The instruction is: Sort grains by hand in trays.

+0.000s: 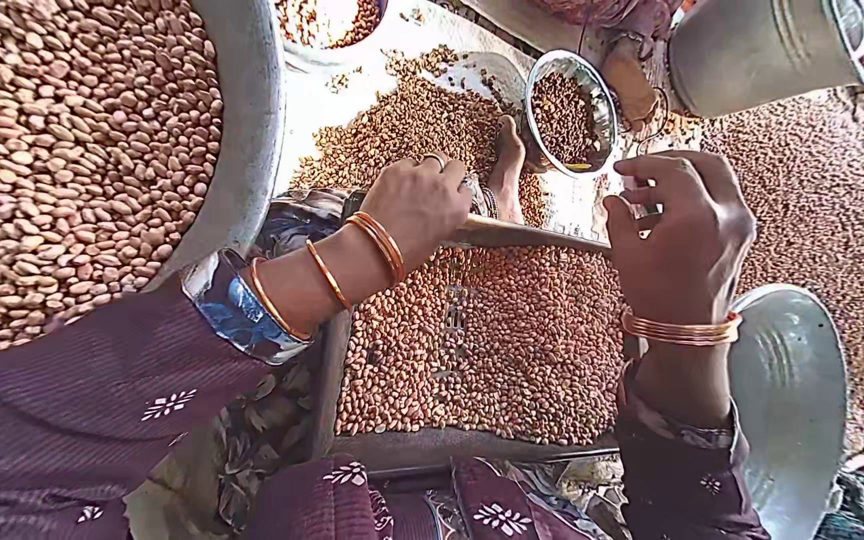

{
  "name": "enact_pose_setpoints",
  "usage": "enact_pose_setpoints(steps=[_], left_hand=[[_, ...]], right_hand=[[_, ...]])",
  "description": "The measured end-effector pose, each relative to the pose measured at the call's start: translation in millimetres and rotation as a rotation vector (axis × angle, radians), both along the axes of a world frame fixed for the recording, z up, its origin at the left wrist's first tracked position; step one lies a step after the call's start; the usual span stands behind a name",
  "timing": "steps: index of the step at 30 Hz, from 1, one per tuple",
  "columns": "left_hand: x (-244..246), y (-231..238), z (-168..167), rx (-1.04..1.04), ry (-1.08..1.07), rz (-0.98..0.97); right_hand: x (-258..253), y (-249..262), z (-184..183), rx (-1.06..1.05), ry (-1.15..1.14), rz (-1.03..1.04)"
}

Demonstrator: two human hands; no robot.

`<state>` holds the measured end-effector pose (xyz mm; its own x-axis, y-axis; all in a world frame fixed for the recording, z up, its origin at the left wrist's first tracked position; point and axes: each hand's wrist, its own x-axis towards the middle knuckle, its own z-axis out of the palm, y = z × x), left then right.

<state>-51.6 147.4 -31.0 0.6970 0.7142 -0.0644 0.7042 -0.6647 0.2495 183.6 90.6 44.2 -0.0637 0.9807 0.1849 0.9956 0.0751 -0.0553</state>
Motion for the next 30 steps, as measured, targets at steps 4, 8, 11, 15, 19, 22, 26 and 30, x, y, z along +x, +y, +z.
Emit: enact_pose_setpoints(steps=[4, 8, 11, 15, 19, 22, 26, 30], left_hand=[[7.5, -2.8, -6.0, -0.233, 0.117, -0.206], [16.0, -7.4, -13.5, -0.349, 0.330, -0.256], [24.3, -14.2, -15.9, -0.317, 0.416, -0.258], [27.5, -19.9, -16.6, -0.291, 0.445, -0.254], [29.0, -23.4, -14.8, -0.290, 0.463, -0.250], [30.3, -26.5, -17.4, -0.272, 0.453, -0.240], [26.5, -21.4, -12.5, -0.330, 0.337, -0.148], [12.4, -8.3, -2.1, -0.433, -0.086, 0.030]], right_hand=[[-4.8, -12.0, -22.1, -0.166, 0.077, 0.118], [-3.6, -17.7, -46.4, -0.322, 0.082, 0.139], [1.4, -18.4, -45.9, -0.338, 0.082, 0.123], [11.2, -16.3, -43.3, -0.303, 0.104, 0.143], [11.5, -14.8, -37.1, -0.318, 0.105, 0.107], [10.3, -13.8, -36.2, -0.315, 0.099, 0.111], [4.8, -12.8, -42.0, -0.334, 0.117, 0.167], [-16.3, -27.1, -83.2, -0.450, 0.196, 0.346]])
